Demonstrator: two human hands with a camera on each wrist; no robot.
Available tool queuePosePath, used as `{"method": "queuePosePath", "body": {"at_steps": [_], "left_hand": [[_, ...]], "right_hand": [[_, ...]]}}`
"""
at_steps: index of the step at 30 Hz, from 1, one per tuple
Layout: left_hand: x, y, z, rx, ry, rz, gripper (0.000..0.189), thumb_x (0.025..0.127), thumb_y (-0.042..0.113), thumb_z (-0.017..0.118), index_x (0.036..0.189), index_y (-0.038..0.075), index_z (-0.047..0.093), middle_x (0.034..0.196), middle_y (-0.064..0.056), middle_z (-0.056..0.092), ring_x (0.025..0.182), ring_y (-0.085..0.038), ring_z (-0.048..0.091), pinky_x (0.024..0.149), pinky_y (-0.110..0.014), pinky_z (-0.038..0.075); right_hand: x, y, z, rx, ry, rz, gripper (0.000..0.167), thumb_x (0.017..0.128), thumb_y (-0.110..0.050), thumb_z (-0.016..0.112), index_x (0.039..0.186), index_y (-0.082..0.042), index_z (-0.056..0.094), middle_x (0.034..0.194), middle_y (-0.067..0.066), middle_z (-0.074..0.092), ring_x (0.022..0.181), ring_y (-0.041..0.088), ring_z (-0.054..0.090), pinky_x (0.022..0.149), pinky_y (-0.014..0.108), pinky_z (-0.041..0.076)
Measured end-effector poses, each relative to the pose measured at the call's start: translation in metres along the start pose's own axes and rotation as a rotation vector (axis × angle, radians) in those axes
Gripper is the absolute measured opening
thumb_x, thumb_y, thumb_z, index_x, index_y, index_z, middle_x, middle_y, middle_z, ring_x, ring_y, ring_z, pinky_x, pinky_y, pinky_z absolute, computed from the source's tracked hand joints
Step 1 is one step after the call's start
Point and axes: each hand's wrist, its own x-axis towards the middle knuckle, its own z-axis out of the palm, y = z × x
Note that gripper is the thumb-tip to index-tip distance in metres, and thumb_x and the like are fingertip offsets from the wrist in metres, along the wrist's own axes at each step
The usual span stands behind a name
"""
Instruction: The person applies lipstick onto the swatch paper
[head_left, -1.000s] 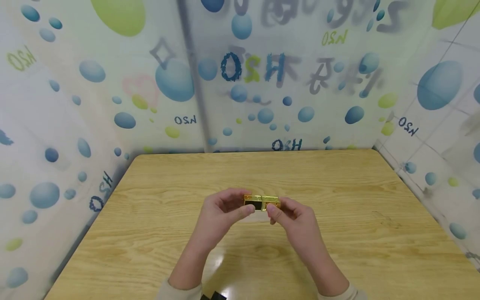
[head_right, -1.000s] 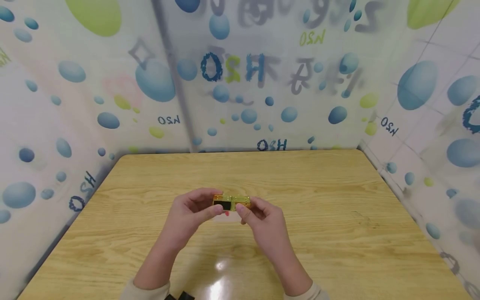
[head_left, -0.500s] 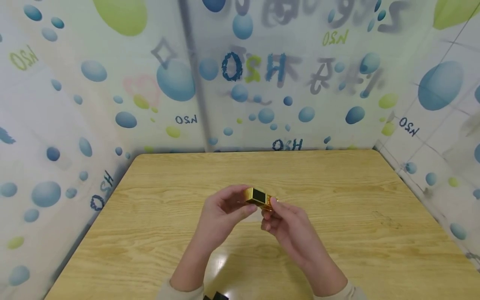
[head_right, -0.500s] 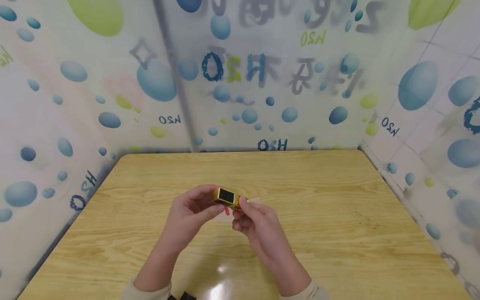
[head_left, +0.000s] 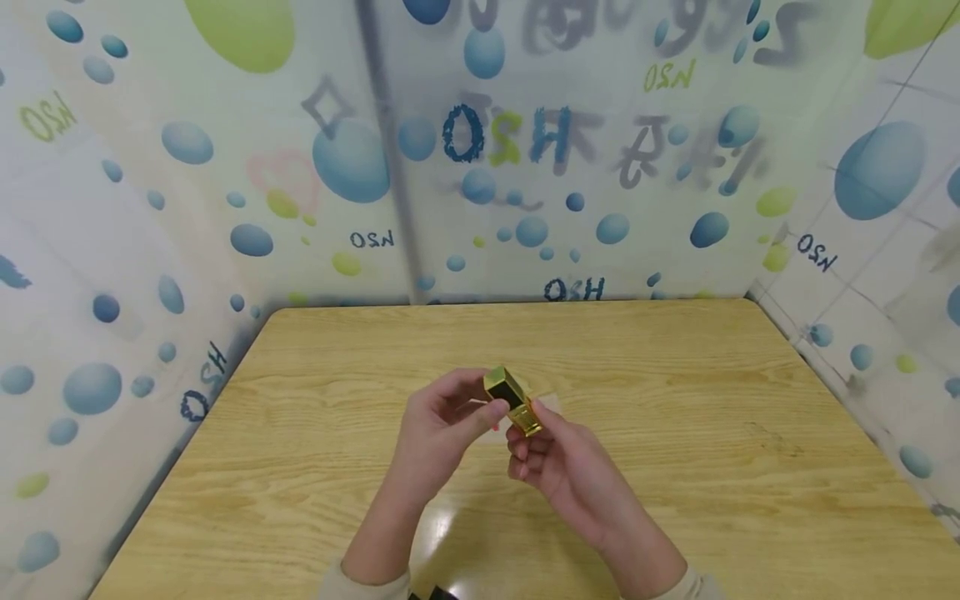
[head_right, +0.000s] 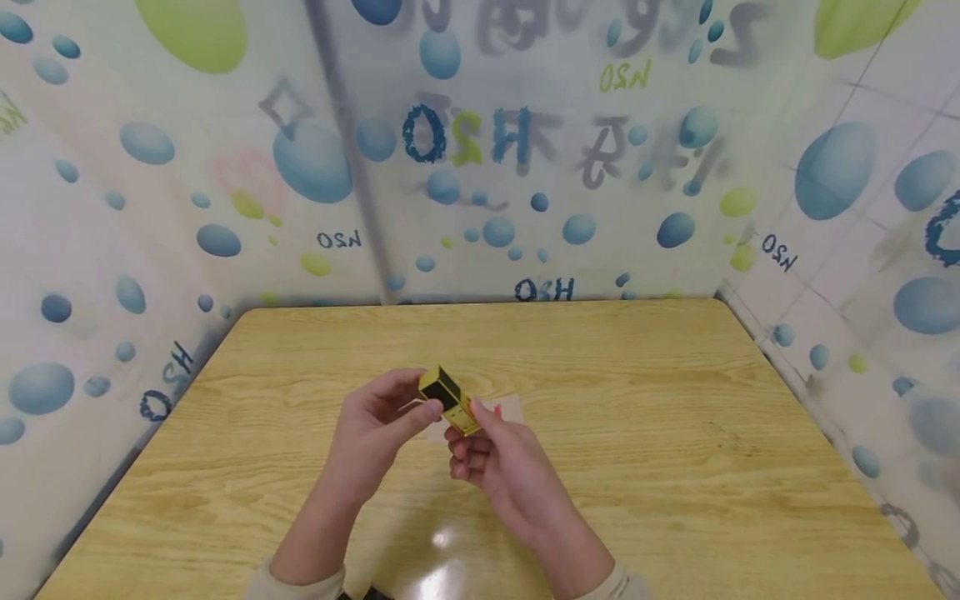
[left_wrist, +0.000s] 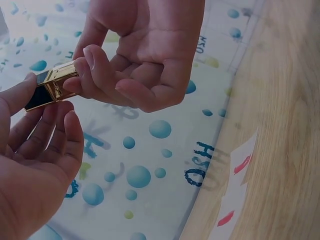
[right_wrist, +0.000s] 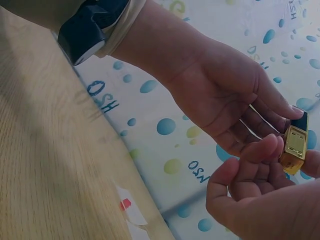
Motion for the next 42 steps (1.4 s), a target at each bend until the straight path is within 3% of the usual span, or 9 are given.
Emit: {"method": "queuePosePath", "body": {"at_steps": [7, 13, 19, 26, 34, 42], "left_hand": [[0.000, 0.000, -0.001, -0.017, 0.010, 0.013, 0.027, 0.096, 0.005, 0.077, 0.122, -0.001, 0.071, 0.105, 0.007, 0.076, 0.092, -0.012, 0.073, 0.082, -0.027, 0.063], [0.001, 0.001, -0.005, 0.003, 0.044, -0.010, 0.028, 0.096, 0.006, 0.078, 0.123, -0.001, 0.071, 0.103, 0.011, 0.076, 0.097, -0.012, 0.073, 0.088, -0.027, 0.062], [0.002, 0.005, -0.015, 0.030, 0.097, -0.030, 0.028, 0.096, 0.008, 0.078, 0.122, 0.002, 0.071, 0.101, 0.007, 0.075, 0.094, -0.012, 0.074, 0.088, -0.026, 0.061], [0.002, 0.006, -0.031, 0.056, 0.144, -0.040, 0.030, 0.095, 0.011, 0.080, 0.123, 0.004, 0.070, 0.099, 0.006, 0.074, 0.091, -0.012, 0.075, 0.081, -0.025, 0.061], [0.000, 0.001, -0.041, 0.057, 0.170, -0.048, 0.030, 0.095, 0.012, 0.080, 0.122, 0.003, 0.070, 0.100, 0.004, 0.073, 0.093, -0.011, 0.074, 0.084, -0.024, 0.062], [-0.003, 0.001, -0.041, 0.108, 0.149, -0.068, 0.032, 0.095, 0.013, 0.081, 0.124, 0.003, 0.071, 0.102, 0.002, 0.073, 0.091, -0.013, 0.076, 0.086, -0.024, 0.061]], "right_hand": [[0.000, -0.001, 0.002, -0.015, 0.012, 0.002, 0.036, 0.113, -0.041, 0.050, 0.113, -0.013, 0.072, 0.095, -0.005, 0.070, 0.082, 0.008, 0.058, 0.081, 0.023, 0.053], [0.001, 0.000, 0.003, -0.061, 0.054, 0.001, 0.037, 0.113, -0.042, 0.052, 0.111, -0.011, 0.074, 0.094, -0.005, 0.073, 0.082, 0.009, 0.060, 0.083, 0.025, 0.054], [0.001, -0.002, 0.001, -0.157, 0.126, -0.032, 0.040, 0.114, -0.038, 0.050, 0.100, -0.009, 0.074, 0.092, -0.002, 0.067, 0.080, 0.013, 0.059, 0.081, 0.025, 0.056], [0.003, -0.009, -0.006, -0.255, 0.275, -0.085, 0.039, 0.114, -0.032, 0.049, 0.105, -0.002, 0.073, 0.093, 0.002, 0.066, 0.078, 0.017, 0.059, 0.078, 0.026, 0.056], [0.004, -0.013, -0.017, -0.317, 0.339, -0.103, 0.040, 0.115, -0.029, 0.047, 0.113, 0.004, 0.071, 0.095, 0.006, 0.066, 0.079, 0.017, 0.061, 0.080, 0.026, 0.058], [0.004, -0.018, -0.023, -0.397, 0.392, -0.134, 0.038, 0.115, -0.027, 0.048, 0.114, 0.003, 0.071, 0.097, 0.003, 0.065, 0.082, 0.018, 0.062, 0.083, 0.026, 0.058]]}}
